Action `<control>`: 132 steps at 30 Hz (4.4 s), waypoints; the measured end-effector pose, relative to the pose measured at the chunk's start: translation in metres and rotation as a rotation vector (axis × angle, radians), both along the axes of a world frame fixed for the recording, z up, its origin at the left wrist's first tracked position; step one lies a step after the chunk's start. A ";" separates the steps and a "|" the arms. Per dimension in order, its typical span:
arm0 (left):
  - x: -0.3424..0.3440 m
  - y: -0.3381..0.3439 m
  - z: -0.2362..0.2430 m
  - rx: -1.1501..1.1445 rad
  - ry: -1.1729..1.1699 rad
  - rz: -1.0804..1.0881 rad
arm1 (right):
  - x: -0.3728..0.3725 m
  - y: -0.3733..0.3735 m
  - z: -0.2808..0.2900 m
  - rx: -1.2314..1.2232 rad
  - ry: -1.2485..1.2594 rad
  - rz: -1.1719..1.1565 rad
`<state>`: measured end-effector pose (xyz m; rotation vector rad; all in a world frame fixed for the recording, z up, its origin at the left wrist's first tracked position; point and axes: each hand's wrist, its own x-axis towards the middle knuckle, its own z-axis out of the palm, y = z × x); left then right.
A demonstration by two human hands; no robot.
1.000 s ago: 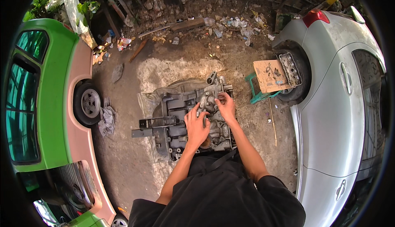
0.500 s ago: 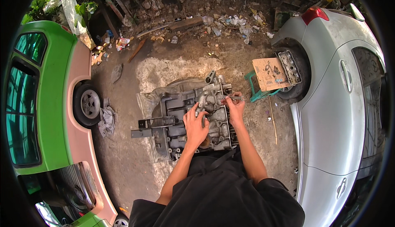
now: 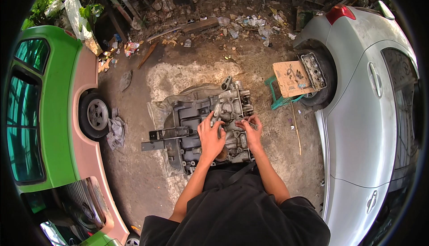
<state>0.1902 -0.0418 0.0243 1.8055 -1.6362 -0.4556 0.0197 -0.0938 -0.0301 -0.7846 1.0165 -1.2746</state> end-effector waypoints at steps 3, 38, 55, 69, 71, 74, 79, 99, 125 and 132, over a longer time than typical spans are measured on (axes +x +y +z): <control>0.000 0.000 0.000 -0.009 0.000 0.001 | 0.002 0.003 -0.001 -0.008 0.005 -0.011; 0.000 0.000 -0.005 0.022 0.003 0.003 | 0.029 -0.058 0.008 -0.078 0.843 0.198; 0.000 -0.001 -0.003 0.006 0.001 0.007 | 0.008 -0.041 0.011 -0.012 0.056 -0.008; 0.000 0.000 0.000 0.004 0.018 0.006 | 0.002 0.000 -0.006 -0.043 0.147 0.002; 0.000 0.000 -0.001 0.023 0.016 0.006 | 0.003 0.000 -0.005 -0.045 0.163 0.015; 0.000 -0.001 -0.001 0.021 0.013 0.009 | 0.004 -0.002 -0.003 -0.042 0.168 0.021; 0.001 0.000 -0.001 0.024 0.023 0.008 | 0.004 -0.008 0.003 0.023 0.130 0.042; 0.000 0.000 0.000 0.023 0.017 0.008 | -0.018 -0.005 0.003 0.185 0.073 -0.005; 0.000 -0.001 -0.003 -0.025 0.005 0.020 | 0.015 -0.085 0.004 -0.039 0.224 0.057; 0.000 -0.001 -0.001 -0.024 0.005 0.018 | -0.010 -0.039 0.012 -0.058 0.121 -0.045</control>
